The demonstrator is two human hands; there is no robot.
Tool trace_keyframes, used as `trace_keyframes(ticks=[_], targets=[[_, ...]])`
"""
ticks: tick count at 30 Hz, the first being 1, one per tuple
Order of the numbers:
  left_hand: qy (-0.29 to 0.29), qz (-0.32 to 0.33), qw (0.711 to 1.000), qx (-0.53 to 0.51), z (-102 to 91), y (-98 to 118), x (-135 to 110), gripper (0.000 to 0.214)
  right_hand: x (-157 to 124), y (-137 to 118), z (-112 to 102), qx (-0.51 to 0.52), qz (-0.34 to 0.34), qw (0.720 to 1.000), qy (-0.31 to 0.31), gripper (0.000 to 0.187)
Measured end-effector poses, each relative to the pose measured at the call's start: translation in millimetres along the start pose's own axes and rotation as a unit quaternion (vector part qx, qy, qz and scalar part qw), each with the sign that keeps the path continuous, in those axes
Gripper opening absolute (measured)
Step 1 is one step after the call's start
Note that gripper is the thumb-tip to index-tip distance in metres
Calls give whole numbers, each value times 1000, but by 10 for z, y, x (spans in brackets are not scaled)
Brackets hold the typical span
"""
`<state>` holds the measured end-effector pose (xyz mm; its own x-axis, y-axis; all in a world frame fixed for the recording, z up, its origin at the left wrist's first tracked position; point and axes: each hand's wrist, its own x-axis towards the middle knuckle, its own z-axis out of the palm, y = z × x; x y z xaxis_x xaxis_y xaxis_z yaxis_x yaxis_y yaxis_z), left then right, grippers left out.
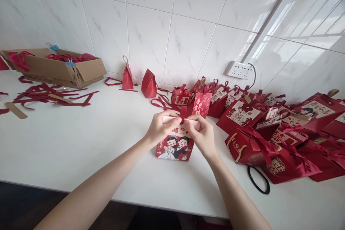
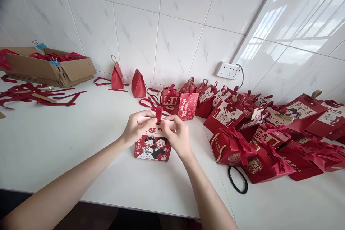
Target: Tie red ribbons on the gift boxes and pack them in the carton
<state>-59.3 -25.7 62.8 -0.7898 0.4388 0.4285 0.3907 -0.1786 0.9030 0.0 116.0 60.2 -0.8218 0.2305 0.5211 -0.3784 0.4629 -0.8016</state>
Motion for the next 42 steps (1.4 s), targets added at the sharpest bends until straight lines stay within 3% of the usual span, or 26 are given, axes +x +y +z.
trace_keyframes(ticks=[4,8,14,25,33,38,42], targets=[[2,-20,1000,6,9,30,6,21,11,-25,0,12,11,1000,-5,20],[-5,8,999,38,13,52,7,21,18,-29,16,19,28,999,-2,19],[49,37,995,82,32,14,-13,18,-8,-35,37,1,28,999,19,17],[-12,3,999,51,21,3,5,25,29,-33,-31,54,-30,998,-8,22],[-36,5,998,46,29,-23,-9,26,2,-61,11,134,82,987,38,29],[-60,-9,998,24,12,-21,-1,28,-19,-46,62,135,82,984,82,30],[-59,-7,998,19,6,-13,3,28,-9,-35,62,136,88,985,67,30]])
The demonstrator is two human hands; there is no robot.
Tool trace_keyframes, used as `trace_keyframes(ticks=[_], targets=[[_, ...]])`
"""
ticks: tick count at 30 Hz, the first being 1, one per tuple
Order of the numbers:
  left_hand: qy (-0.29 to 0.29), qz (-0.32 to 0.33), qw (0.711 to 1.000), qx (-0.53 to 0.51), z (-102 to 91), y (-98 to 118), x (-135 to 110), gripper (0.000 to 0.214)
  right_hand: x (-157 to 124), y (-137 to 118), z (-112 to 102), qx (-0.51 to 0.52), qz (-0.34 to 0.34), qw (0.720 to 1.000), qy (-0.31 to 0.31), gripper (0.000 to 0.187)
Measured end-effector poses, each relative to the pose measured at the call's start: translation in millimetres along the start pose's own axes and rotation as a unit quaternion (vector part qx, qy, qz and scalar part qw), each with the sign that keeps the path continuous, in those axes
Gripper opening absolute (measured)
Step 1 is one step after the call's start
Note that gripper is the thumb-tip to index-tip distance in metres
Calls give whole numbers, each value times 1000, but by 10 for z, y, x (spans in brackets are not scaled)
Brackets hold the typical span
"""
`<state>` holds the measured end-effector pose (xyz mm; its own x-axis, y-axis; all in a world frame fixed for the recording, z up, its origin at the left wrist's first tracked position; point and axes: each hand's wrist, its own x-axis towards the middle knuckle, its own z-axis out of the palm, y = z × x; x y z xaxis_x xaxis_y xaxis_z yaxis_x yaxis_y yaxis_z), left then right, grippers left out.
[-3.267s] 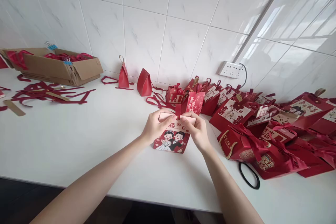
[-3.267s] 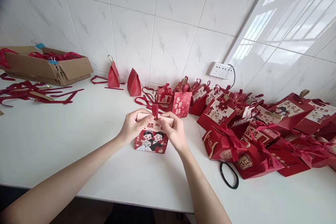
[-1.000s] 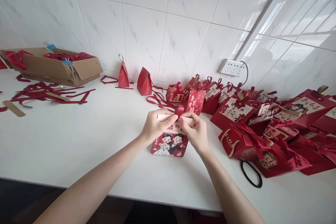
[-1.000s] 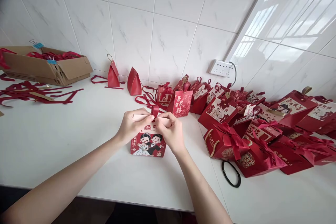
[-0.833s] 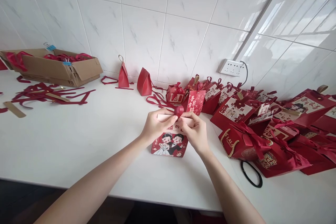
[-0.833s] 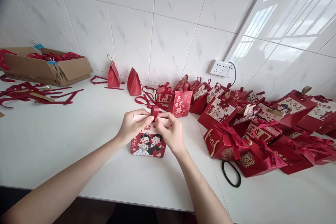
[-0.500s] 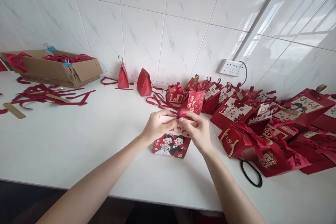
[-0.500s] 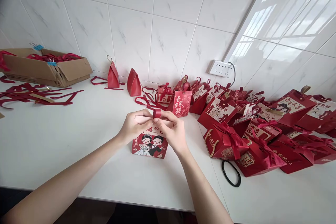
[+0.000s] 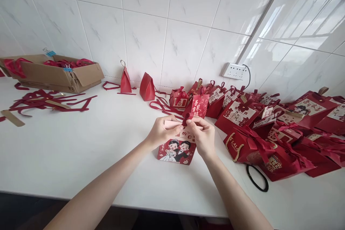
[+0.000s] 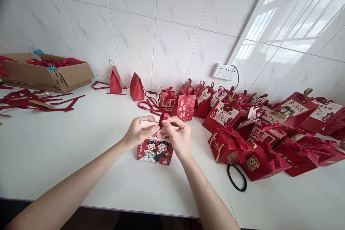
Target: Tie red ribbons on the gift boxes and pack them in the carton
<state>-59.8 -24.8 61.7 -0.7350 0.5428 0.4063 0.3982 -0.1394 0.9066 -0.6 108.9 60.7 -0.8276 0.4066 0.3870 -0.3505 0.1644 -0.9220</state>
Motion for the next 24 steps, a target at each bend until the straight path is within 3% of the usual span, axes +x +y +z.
trace_keyframes(ticks=[10,17,20,24], targets=[[0,-14,1000,-21,6,5,5,23,6,-106,-108,-52,-57,991,-105,23],[13,-14,1000,-5,4,90,-12,25,-72,-105,-59,-91,-76,990,-75,19],[35,2,999,1,101,114,-10,25,-111,-150,-120,-106,-79,989,-65,20],[20,27,999,10,403,191,8,27,-234,-268,-426,-118,-68,990,-43,22]])
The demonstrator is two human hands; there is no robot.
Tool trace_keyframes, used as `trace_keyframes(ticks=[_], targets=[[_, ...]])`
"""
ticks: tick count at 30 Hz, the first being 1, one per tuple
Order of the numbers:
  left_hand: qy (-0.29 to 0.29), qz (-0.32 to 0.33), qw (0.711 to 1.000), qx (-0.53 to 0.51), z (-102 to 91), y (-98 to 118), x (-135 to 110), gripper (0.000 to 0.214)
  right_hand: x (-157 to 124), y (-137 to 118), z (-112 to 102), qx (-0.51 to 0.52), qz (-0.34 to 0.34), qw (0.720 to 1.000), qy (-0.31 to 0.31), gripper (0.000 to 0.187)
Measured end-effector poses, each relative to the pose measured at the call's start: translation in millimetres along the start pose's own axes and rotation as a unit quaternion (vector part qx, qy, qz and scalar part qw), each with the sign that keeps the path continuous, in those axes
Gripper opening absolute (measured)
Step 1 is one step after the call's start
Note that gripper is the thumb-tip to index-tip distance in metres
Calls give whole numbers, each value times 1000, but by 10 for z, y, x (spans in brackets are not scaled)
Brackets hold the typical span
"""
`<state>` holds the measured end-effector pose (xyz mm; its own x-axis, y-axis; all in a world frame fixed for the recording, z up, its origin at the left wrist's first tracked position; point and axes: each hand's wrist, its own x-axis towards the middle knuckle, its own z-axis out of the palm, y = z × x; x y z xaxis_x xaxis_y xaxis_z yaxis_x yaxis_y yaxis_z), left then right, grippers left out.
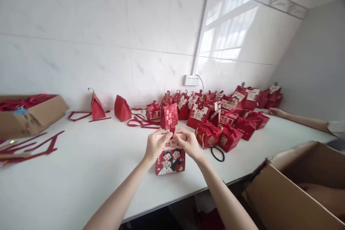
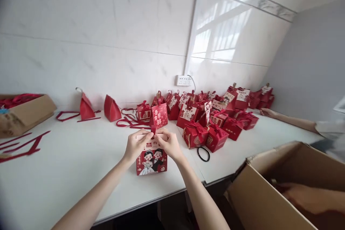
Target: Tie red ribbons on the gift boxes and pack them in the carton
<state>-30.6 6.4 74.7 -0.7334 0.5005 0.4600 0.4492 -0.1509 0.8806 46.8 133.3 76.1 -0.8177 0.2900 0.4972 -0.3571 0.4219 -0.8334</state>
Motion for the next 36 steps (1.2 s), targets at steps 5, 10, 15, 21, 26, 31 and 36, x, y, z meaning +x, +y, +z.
trace_keyframes(ticks=[5,10,15,21,26,31,36], targets=[[-64,18,998,-12,536,200,15,29,-291,-145,-517,-14,31,997,67,22],[-142,47,988,-30,1039,428,-21,30,-597,-318,-946,-65,52,984,160,13],[-190,169,967,-11,1432,686,-157,23,-987,-561,-1285,-108,45,971,208,13],[-263,152,949,-80,1759,1019,-378,22,-1469,-960,-1554,-160,45,953,253,19],[-359,107,917,-134,1891,1191,-493,14,-1731,-1183,-1632,-219,58,923,312,18],[-428,-31,880,-205,2048,1228,-499,23,-1788,-1267,-1753,-168,115,922,331,22],[-451,-129,841,-270,2216,1195,-404,33,-1736,-1224,-1901,-61,164,920,352,30]])
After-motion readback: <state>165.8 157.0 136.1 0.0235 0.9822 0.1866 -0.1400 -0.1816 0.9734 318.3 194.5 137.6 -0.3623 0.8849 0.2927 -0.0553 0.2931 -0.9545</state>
